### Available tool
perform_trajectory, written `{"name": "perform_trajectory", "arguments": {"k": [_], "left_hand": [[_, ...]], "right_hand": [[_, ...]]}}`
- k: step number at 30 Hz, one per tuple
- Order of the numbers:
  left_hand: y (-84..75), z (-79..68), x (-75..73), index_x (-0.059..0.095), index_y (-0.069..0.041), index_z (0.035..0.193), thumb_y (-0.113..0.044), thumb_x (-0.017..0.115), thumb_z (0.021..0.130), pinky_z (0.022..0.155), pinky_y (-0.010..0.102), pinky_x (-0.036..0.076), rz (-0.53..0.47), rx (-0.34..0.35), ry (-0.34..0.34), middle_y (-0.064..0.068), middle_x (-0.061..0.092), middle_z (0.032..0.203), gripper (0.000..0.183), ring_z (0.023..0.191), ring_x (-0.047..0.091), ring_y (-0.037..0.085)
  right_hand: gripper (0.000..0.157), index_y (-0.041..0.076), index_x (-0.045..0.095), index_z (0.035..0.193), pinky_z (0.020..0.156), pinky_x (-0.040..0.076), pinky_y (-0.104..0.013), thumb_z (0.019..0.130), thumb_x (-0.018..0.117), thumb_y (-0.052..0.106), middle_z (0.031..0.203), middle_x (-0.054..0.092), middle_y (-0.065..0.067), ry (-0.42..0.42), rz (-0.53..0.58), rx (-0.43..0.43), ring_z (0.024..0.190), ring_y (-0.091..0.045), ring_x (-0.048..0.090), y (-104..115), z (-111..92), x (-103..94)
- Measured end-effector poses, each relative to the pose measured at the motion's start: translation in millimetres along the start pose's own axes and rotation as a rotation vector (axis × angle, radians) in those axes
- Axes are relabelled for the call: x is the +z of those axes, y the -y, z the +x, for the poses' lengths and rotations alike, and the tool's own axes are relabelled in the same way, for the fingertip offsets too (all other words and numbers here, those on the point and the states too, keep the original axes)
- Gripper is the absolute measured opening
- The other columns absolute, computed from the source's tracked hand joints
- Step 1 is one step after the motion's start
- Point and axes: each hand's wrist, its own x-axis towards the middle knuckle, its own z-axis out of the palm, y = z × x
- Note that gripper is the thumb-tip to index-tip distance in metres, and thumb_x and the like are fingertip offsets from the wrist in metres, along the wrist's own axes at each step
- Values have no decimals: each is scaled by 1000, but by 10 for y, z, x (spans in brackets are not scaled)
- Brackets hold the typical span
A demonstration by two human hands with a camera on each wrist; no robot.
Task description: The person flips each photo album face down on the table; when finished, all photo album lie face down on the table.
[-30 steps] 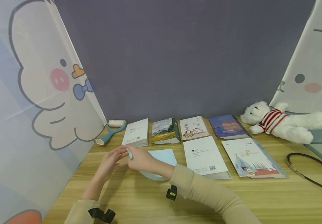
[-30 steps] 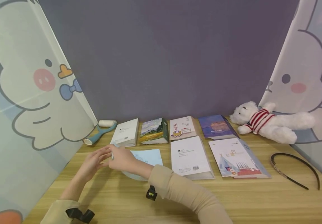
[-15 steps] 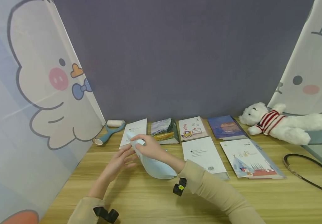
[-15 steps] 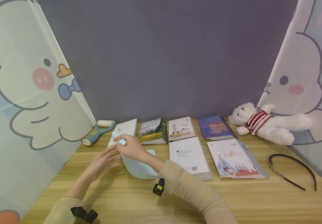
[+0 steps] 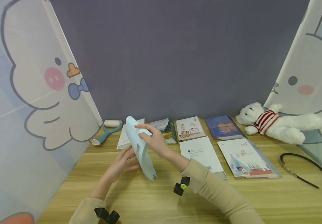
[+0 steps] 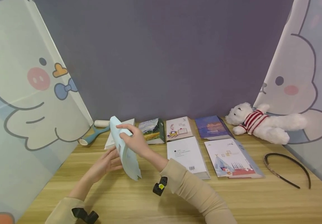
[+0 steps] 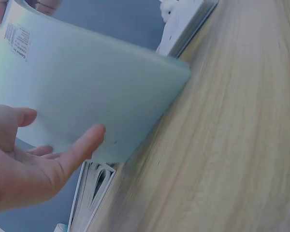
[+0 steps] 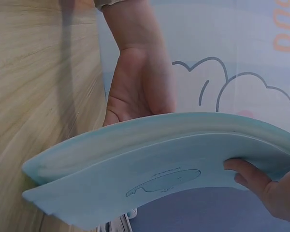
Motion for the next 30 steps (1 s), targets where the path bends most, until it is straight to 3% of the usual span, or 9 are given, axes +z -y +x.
{"name": "perform_trajectory", "arguments": {"k": [4,10,14,19,21,24,26,30], "left_hand": [[-19,-2,-6,7,-20,152,-36,40,101,97,52,45,7,7,-24,23,26,151,63,131,38,43],[-22,-6,-16,11,-17,152,-40,41,100,104,58,35,76,13,-85,21,18,154,64,141,20,40],[-20,7,-19,18,-17,150,-42,40,100,105,60,33,146,3,-91,18,14,155,61,142,13,40],[-9,25,-25,22,-14,149,-43,38,100,106,61,29,181,-9,-66,14,16,156,59,143,12,39],[1,39,-25,24,-15,149,-43,38,100,105,62,28,187,-13,-57,13,16,156,58,143,12,39],[17,60,-32,26,-17,148,-43,38,100,105,64,27,193,-16,-37,12,17,156,56,142,14,39],[20,65,-43,27,-18,148,-43,38,100,105,64,27,205,-11,-23,13,18,156,55,142,15,39],[27,70,-57,31,-17,146,-41,41,100,106,60,29,209,-11,-16,13,21,155,54,141,19,39]], "right_hand": [[34,12,59,126,69,49,-25,93,51,11,133,49,-8,-46,46,-18,97,-16,52,-120,50,-11],[37,8,56,128,74,53,-27,91,52,11,126,52,-14,-103,126,-15,97,-17,56,-144,38,-13],[38,8,55,129,76,53,-26,91,54,12,128,52,-13,-137,120,-11,98,-20,56,-154,23,-22],[37,8,55,129,97,47,-40,93,54,17,148,36,-8,-143,22,-7,131,-28,39,-143,-24,-66],[36,8,55,129,97,47,-45,95,52,21,152,29,-7,-130,0,9,135,-31,35,-130,-56,-100],[37,3,55,127,87,53,-47,99,45,25,152,28,-10,-99,8,24,128,-37,43,-119,-98,-157],[38,0,56,125,80,56,-44,101,41,26,150,30,-11,-83,22,30,123,-38,47,-121,-121,-198],[35,-3,60,116,79,57,-37,100,44,23,143,36,-11,-106,16,40,119,-34,50,-121,-162,-277]]}}
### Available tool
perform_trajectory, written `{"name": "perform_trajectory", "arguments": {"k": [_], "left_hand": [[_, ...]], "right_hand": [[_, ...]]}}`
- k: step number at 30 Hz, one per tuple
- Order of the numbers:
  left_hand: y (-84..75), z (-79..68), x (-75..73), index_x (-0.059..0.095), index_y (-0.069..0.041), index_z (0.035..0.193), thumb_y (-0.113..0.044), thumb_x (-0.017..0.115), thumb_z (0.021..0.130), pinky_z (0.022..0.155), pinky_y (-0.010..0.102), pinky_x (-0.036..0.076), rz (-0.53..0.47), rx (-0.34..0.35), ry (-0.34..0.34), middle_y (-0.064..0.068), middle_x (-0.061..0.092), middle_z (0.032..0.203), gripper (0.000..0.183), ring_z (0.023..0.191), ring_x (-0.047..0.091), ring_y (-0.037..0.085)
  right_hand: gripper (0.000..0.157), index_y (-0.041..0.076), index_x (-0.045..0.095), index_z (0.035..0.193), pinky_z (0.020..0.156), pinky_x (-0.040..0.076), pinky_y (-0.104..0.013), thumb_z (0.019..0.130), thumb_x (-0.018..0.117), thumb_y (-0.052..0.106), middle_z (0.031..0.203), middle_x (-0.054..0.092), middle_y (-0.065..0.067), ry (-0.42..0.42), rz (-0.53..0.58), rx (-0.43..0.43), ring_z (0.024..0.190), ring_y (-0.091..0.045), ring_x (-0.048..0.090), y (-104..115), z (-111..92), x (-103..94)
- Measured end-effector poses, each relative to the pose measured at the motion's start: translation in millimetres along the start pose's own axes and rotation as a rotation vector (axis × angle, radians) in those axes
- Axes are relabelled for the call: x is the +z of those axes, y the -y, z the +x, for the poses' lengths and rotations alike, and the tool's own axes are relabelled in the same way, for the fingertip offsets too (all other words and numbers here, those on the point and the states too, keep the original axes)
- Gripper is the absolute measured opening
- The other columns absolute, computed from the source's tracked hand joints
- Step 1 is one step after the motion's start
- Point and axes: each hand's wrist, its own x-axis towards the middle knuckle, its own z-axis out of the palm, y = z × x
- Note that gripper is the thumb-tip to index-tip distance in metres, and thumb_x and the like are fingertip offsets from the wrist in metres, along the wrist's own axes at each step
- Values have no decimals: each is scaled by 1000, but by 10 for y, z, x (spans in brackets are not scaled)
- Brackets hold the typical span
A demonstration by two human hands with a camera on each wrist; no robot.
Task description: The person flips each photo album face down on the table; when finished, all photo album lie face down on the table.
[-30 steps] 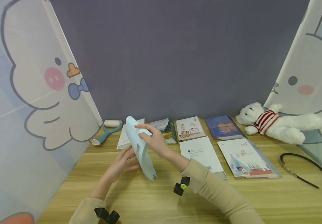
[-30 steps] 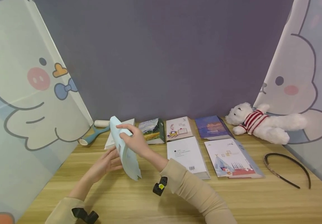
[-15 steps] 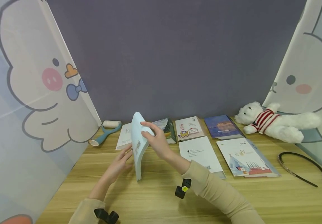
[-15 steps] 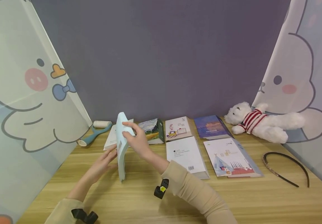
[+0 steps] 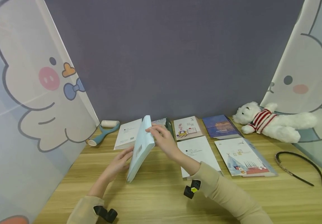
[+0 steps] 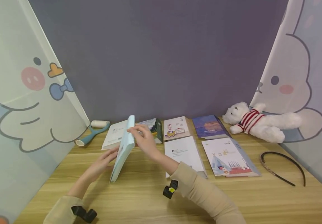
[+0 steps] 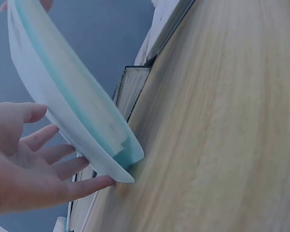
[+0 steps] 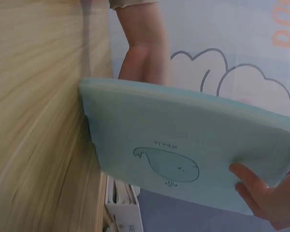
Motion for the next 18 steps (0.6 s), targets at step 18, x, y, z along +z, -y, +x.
{"name": "perform_trajectory", "arguments": {"k": [18], "left_hand": [[123,30,-107,45,-9,139,-37,57,93,112,53,26,190,-48,-84,19,31,150,54,139,26,39]], "right_hand": [[44,9,52,129,86,54,-38,87,66,16,129,45,-16,-23,-198,105,115,-34,54,-359,-129,-377]]}}
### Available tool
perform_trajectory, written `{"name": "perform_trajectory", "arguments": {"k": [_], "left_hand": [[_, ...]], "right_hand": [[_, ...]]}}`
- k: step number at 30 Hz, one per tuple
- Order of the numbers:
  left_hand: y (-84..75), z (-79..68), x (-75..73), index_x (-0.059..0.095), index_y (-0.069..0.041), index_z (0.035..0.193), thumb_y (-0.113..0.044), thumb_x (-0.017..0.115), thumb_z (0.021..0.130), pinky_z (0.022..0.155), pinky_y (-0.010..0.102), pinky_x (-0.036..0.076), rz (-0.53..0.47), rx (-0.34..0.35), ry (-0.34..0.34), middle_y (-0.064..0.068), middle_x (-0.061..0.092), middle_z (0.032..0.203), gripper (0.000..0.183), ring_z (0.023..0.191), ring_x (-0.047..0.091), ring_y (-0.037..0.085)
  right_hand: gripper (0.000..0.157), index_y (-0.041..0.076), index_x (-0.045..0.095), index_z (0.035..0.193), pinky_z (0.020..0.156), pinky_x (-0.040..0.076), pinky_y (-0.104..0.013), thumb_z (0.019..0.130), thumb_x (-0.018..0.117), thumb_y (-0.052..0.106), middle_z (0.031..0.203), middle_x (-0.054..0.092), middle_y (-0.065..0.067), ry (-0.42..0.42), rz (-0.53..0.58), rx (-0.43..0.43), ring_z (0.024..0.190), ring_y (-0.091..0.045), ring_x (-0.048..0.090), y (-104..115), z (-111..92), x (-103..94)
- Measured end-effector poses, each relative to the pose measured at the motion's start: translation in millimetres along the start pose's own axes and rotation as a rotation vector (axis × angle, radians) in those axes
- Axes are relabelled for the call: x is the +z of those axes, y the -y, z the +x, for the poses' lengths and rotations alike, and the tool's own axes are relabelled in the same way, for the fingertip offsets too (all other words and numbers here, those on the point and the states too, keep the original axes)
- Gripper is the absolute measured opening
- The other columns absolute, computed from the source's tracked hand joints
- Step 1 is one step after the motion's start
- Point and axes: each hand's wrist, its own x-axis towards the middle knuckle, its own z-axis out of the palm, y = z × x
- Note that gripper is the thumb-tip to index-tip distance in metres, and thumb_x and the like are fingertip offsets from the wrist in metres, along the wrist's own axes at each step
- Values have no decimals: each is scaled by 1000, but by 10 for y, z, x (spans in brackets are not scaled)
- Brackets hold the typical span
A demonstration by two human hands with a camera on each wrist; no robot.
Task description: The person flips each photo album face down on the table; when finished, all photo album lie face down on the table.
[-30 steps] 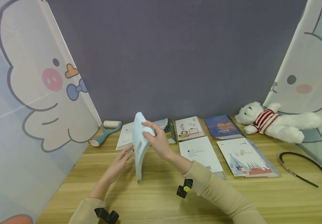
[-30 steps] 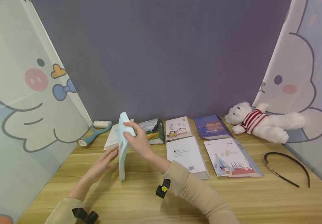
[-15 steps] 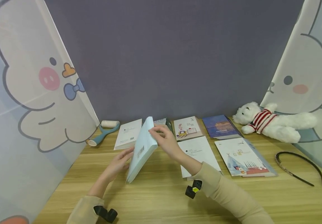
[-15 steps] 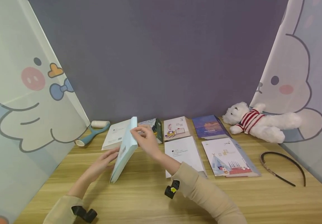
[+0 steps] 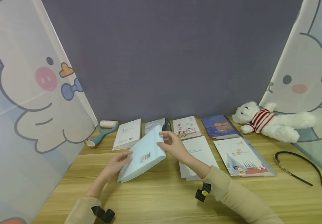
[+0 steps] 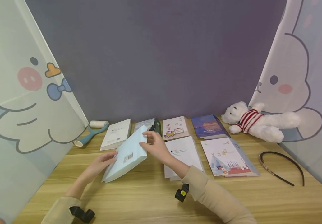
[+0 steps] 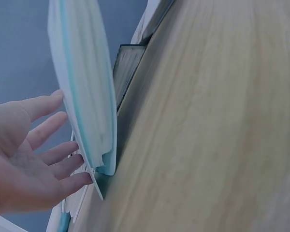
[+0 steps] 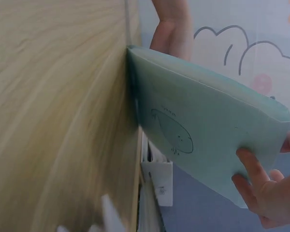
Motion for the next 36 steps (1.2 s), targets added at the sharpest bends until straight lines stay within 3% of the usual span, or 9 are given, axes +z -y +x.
{"name": "perform_trajectory", "arguments": {"k": [8,14,22,29,36], "left_hand": [[47,3,-91,50,-5,134,-32,58,93,110,58,25,56,-33,40,18,30,150,50,138,24,41],[86,-8,-135,50,2,132,-14,59,92,112,58,19,47,13,87,23,27,150,44,139,18,44],[99,-25,-154,52,1,131,-6,60,89,112,60,17,75,9,71,22,29,149,43,139,18,45],[68,-44,-174,42,3,138,-7,61,89,111,60,18,144,21,86,24,28,149,53,138,17,47],[59,-38,-174,46,3,135,-6,60,89,111,60,18,176,15,77,25,29,148,49,138,16,47]], "right_hand": [[46,10,55,128,82,55,-36,85,69,14,130,47,-18,41,-133,110,111,-34,57,-228,-37,-55],[43,7,55,129,78,56,-36,87,66,14,129,50,-19,72,-232,153,107,-34,59,-360,-70,-64],[47,4,52,131,72,55,-33,87,66,16,127,57,-18,139,-325,180,101,-30,61,-443,-84,-69],[48,-3,48,134,81,55,-36,90,61,11,137,48,-23,218,-383,168,111,-37,58,-466,-103,-48],[47,-7,48,132,101,42,-48,90,60,9,145,34,-27,288,-440,112,126,-42,44,-478,-108,-12]]}}
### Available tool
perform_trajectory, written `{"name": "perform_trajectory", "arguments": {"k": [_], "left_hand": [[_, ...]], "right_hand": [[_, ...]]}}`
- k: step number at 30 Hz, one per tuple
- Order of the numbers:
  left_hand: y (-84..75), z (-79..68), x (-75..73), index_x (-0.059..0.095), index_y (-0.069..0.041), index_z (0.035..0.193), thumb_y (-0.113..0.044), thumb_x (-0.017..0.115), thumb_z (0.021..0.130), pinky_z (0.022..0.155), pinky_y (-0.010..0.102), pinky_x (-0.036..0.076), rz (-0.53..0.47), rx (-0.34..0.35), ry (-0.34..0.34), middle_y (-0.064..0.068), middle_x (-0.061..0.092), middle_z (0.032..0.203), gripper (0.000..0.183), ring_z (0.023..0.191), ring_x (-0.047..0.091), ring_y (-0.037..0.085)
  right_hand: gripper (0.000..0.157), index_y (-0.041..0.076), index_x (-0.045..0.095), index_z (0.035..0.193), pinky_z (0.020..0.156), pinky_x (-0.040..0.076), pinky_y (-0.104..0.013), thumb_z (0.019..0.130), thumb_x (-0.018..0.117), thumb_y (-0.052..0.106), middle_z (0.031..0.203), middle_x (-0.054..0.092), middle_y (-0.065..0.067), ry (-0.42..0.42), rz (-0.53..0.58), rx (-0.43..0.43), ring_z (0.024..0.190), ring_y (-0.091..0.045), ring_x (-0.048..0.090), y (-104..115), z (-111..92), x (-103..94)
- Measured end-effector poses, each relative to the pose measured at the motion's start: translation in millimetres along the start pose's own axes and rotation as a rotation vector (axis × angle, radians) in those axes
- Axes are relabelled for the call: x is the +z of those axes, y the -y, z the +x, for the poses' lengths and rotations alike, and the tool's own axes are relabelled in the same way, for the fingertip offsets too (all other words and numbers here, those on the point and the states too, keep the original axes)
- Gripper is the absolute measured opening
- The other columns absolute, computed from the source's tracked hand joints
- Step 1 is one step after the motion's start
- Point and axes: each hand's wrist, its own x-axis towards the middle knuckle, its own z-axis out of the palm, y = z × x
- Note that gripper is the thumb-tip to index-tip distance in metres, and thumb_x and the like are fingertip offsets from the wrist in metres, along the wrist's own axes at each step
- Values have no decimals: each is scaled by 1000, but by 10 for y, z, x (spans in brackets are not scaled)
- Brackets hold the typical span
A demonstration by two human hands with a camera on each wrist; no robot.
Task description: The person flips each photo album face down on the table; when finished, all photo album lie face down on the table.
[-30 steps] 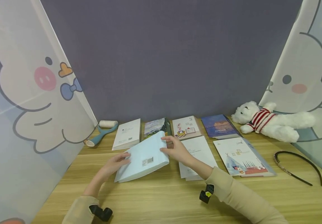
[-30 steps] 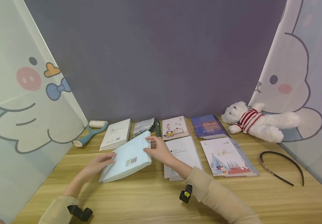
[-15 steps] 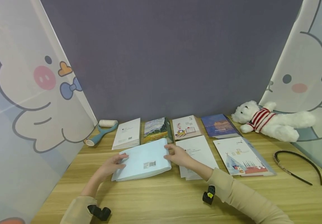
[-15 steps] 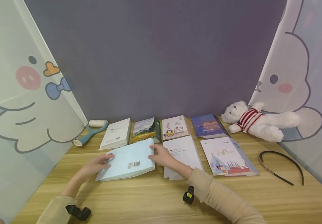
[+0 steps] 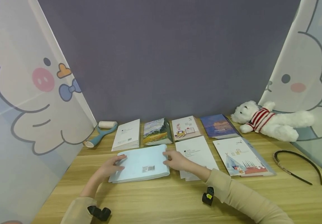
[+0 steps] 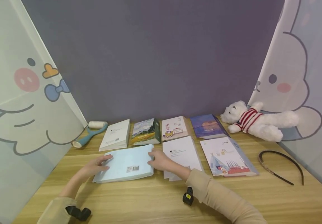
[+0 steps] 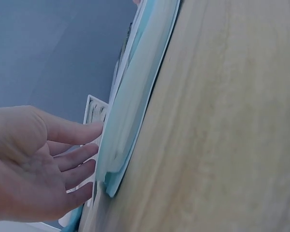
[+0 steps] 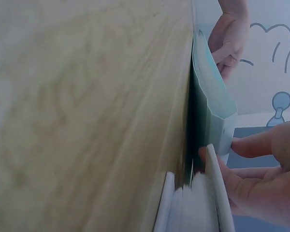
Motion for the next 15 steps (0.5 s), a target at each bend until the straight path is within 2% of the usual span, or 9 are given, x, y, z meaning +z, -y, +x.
{"name": "perform_trajectory", "arguments": {"k": [7,15], "left_hand": [[-23,-4,29,49,2,133,-9,64,87,110,61,19,35,2,-9,25,30,148,49,137,18,48],[-30,13,54,53,-1,131,-14,66,87,109,64,17,103,27,-9,24,31,148,48,137,18,48]], "right_hand": [[50,-6,46,134,110,32,-49,90,61,13,148,30,-26,31,-28,43,135,-40,32,-9,21,24],[54,-4,45,136,109,34,-47,89,63,14,147,30,-27,92,-65,78,134,-39,35,-24,32,25]]}}
